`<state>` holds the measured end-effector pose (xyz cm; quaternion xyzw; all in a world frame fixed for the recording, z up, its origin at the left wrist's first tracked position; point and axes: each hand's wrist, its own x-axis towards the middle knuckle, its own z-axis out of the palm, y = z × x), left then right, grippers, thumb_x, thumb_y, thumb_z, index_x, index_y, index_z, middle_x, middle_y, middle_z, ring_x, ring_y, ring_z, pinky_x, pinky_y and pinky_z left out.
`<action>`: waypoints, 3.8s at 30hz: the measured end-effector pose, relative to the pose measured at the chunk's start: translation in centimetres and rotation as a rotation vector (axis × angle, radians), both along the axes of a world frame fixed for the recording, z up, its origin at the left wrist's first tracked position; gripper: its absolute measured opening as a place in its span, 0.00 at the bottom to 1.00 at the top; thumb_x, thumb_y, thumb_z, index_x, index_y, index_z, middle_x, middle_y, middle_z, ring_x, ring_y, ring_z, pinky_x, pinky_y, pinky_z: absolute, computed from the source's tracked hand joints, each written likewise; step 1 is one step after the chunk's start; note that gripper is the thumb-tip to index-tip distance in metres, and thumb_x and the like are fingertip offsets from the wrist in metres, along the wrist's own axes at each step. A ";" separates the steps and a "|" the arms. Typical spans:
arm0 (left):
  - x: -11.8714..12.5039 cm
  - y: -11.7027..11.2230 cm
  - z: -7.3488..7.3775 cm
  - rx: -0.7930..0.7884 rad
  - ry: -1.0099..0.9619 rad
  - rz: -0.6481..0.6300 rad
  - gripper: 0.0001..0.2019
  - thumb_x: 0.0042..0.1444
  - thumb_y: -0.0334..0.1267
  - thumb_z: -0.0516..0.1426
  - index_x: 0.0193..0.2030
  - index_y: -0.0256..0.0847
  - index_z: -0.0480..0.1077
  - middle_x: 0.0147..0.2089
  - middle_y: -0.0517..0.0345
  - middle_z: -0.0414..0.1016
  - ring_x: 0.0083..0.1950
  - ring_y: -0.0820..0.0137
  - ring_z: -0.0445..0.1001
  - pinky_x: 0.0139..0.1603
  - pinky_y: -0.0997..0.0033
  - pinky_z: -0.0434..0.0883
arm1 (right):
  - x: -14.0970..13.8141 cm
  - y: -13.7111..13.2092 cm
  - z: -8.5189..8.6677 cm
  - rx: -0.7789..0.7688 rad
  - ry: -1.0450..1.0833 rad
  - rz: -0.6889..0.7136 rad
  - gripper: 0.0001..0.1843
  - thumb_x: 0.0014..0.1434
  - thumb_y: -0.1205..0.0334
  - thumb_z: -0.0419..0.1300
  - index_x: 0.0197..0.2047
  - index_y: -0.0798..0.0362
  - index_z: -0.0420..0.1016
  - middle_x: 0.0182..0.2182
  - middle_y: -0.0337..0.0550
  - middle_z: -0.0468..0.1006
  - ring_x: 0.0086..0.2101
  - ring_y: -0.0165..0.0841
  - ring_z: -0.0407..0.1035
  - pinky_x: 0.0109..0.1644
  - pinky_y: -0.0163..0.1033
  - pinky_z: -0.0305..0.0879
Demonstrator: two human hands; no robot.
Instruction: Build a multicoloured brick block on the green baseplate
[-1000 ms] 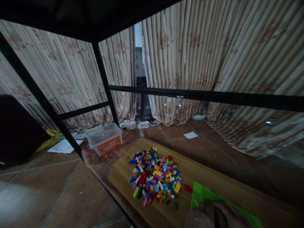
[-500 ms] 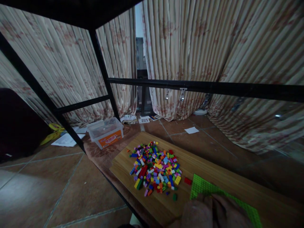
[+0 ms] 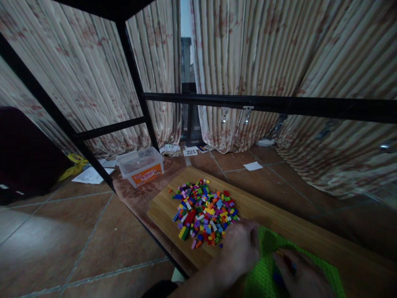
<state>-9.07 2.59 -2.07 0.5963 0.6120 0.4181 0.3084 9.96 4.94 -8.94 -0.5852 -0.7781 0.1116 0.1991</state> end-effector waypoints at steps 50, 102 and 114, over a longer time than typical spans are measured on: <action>1.6 0.1 -0.9 -0.371 -0.666 -0.112 0.13 0.51 0.38 0.59 0.42 0.36 0.77 0.36 0.55 0.77 0.35 0.72 0.72 0.37 0.73 0.71 | 0.5 -1.0 4.6 -0.038 0.368 -0.279 0.23 0.62 0.48 0.48 0.43 0.55 0.77 0.41 0.50 0.79 0.42 0.39 0.73 0.48 0.44 0.66; 3.3 0.7 -3.6 -0.296 -0.018 -0.195 0.16 0.51 0.32 0.58 0.48 0.39 0.73 0.42 0.55 0.79 0.42 0.68 0.77 0.45 0.70 0.71 | 1.1 -2.9 4.6 -0.108 0.154 0.123 0.13 0.49 0.67 0.65 0.40 0.46 0.76 0.55 0.43 0.67 0.55 0.41 0.60 0.59 0.53 0.58; 4.2 0.5 -3.2 -0.267 0.064 -0.139 0.15 0.52 0.33 0.58 0.47 0.40 0.74 0.41 0.55 0.80 0.43 0.67 0.77 0.46 0.69 0.72 | 1.1 -2.8 4.2 -0.091 0.148 0.081 0.13 0.47 0.67 0.67 0.38 0.48 0.74 0.51 0.44 0.70 0.51 0.41 0.64 0.56 0.51 0.61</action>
